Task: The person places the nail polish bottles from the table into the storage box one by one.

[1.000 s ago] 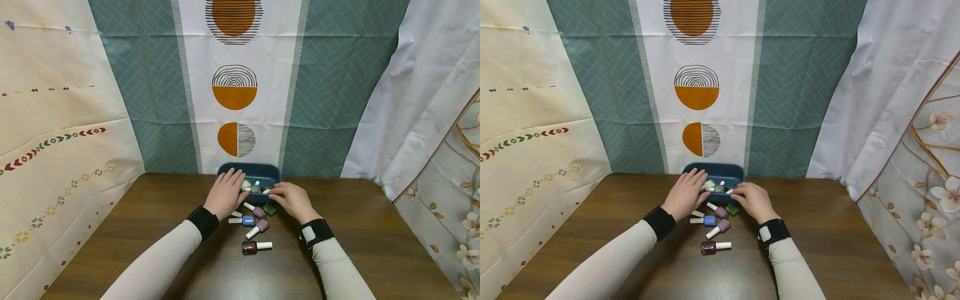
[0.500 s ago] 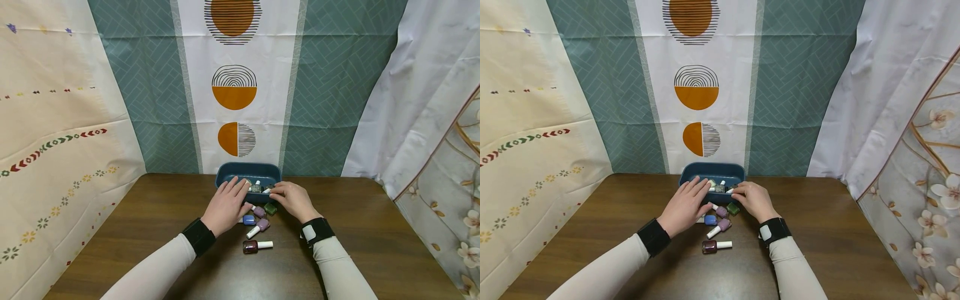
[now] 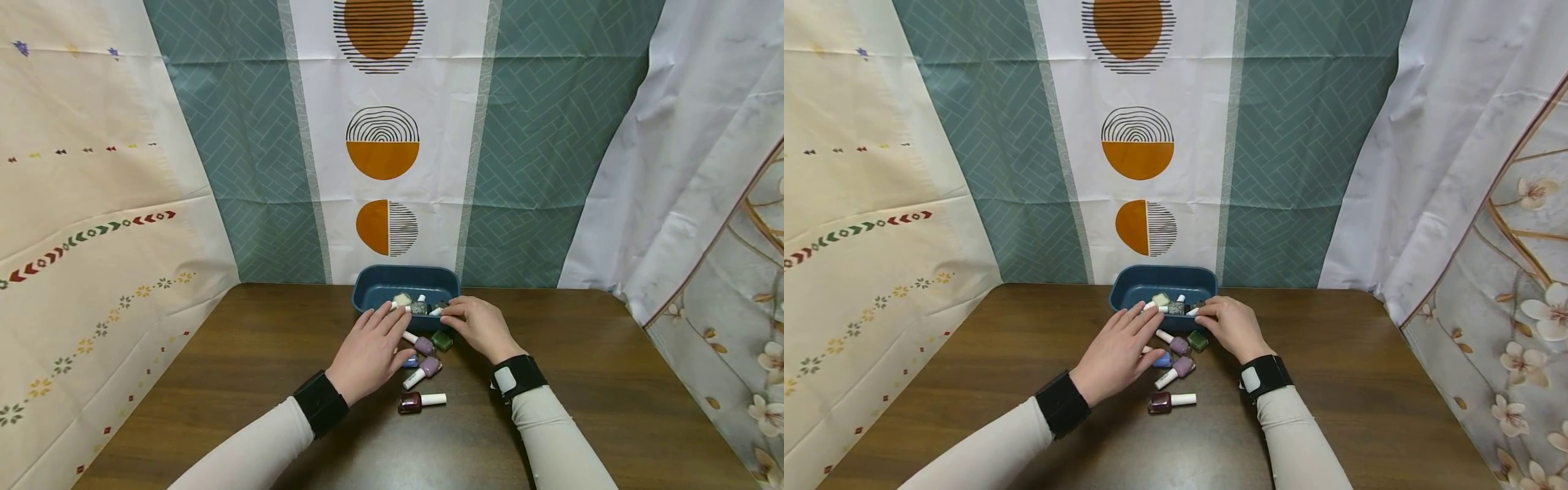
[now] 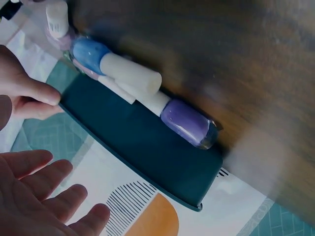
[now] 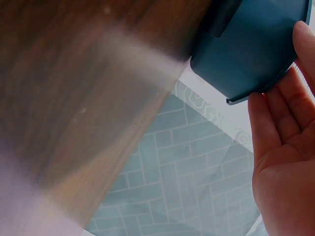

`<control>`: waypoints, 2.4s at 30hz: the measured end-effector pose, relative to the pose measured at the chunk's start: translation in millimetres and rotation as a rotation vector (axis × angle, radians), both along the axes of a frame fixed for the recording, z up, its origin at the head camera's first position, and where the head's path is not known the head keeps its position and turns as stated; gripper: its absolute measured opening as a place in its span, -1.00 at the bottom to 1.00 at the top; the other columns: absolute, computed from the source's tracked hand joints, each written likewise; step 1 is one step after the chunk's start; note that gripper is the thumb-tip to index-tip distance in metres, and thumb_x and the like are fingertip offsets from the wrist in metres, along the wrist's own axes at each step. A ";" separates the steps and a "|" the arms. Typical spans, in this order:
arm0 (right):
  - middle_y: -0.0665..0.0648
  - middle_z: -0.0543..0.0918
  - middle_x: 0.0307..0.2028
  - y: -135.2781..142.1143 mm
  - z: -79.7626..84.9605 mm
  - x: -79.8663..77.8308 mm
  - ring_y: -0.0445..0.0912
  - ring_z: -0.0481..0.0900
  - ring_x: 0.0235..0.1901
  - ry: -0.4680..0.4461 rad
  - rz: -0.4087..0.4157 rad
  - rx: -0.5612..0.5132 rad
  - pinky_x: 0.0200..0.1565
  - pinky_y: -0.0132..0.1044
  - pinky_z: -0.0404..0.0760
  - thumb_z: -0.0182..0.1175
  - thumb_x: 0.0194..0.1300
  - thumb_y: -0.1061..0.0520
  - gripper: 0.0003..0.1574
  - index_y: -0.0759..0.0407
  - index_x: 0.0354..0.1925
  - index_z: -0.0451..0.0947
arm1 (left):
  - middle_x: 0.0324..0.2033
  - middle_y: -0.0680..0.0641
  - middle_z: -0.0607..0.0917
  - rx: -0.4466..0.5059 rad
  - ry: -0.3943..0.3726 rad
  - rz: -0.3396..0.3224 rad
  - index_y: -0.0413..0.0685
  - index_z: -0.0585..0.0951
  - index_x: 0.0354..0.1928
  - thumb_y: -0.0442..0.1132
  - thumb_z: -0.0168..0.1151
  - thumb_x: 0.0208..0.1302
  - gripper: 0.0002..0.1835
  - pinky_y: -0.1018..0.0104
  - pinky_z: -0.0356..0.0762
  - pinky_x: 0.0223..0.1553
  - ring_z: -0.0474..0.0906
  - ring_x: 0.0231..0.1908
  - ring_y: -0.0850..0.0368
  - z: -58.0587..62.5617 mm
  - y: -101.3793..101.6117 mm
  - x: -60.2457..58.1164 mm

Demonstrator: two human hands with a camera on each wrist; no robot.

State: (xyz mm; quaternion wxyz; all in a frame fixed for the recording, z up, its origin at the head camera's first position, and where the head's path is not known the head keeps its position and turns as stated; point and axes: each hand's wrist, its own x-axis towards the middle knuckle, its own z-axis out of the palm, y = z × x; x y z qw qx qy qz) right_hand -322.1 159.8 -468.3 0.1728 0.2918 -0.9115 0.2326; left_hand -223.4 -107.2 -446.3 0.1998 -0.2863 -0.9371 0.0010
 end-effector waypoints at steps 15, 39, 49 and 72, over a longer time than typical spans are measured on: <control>0.16 0.83 0.05 0.0 -0.7 -0.6 0.13 0.77 0.11 0.003 -0.009 0.005 0.19 0.17 0.69 0.52 0.45 0.03 -0.75 0.11 -0.01 0.90 | 0.37 -0.08 0.68 0.007 0.008 -0.056 -0.06 0.56 0.54 0.26 0.28 0.60 -0.28 -0.09 0.39 0.51 0.54 0.39 -0.07 -9.3 2.0 24.3; 0.17 0.82 0.08 -0.2 0.2 1.3 0.13 0.76 0.14 -0.002 -0.020 0.013 0.20 0.15 0.69 0.51 0.46 0.02 -0.75 0.10 0.00 0.90 | 0.11 0.03 0.72 -0.068 0.048 -0.127 0.02 0.68 0.26 0.28 0.36 0.53 -0.44 0.00 0.54 0.30 0.60 0.17 0.04 -29.3 7.1 50.8; 0.17 0.82 0.08 -0.3 0.0 0.8 0.13 0.76 0.14 -0.004 -0.009 0.007 0.20 0.16 0.69 0.51 0.46 0.02 -0.74 0.11 0.01 0.90 | -0.07 0.07 0.70 -0.093 0.049 -0.123 0.06 0.68 0.08 0.25 0.41 0.50 -0.55 0.08 0.58 0.12 0.60 0.02 0.08 -31.3 10.1 54.6; 0.18 0.82 0.08 0.6 0.6 1.0 0.14 0.76 0.14 -0.008 0.001 0.000 0.20 0.17 0.69 0.50 0.47 0.03 -0.75 0.11 0.01 0.90 | -0.15 0.09 0.67 -0.156 -0.020 -0.102 0.12 0.69 -0.08 0.22 0.42 0.51 -0.65 0.15 0.59 0.08 0.55 -0.07 0.10 -36.1 11.6 51.0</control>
